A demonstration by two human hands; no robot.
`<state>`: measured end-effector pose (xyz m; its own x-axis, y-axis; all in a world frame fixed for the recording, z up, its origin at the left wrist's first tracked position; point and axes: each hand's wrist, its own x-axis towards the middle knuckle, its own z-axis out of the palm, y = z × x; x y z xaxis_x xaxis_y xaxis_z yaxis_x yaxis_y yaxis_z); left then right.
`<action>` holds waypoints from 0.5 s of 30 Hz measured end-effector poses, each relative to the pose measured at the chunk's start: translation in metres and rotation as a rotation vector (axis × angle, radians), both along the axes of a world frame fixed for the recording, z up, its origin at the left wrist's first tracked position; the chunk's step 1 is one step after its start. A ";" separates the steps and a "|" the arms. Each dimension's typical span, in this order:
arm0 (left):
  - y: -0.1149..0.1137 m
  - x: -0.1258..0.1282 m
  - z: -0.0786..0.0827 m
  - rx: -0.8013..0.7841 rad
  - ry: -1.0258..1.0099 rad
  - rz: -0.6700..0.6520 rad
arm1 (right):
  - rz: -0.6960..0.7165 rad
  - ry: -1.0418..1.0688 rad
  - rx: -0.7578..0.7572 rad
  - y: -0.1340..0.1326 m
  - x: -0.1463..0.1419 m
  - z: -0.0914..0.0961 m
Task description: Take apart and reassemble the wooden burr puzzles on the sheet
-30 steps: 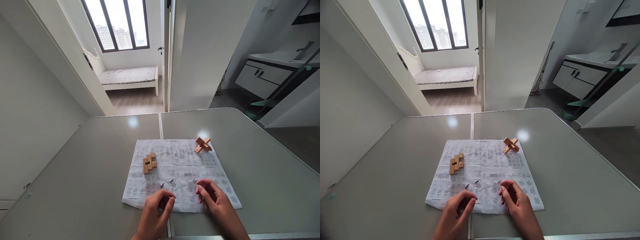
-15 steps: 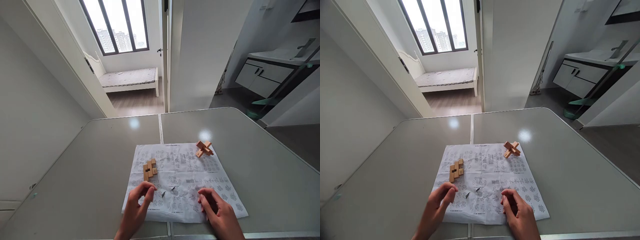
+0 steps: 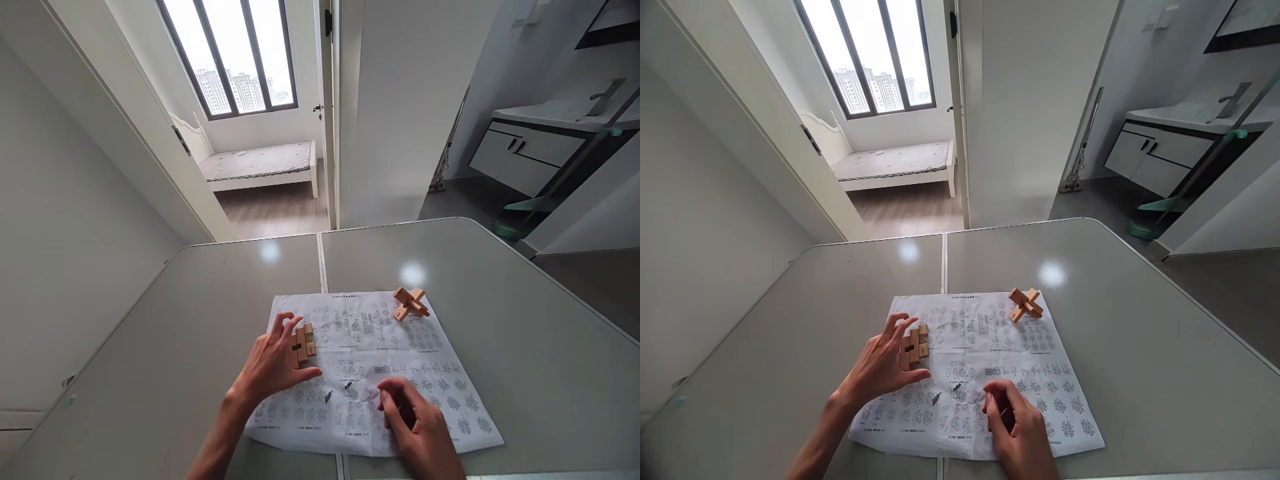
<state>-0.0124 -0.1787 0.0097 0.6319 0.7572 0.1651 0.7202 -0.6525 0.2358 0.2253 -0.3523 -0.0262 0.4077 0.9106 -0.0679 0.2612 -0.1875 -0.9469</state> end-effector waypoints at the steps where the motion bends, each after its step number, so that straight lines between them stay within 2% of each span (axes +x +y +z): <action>1: 0.004 0.003 -0.001 -0.006 0.016 -0.022 | 0.001 -0.006 0.005 0.000 -0.001 0.000; 9: 0.034 0.030 -0.008 -0.026 0.057 -0.140 | 0.027 -0.018 0.050 0.003 0.000 0.000; 15: 0.048 0.064 -0.011 -0.046 -0.032 -0.248 | 0.023 -0.024 0.051 0.002 0.000 -0.002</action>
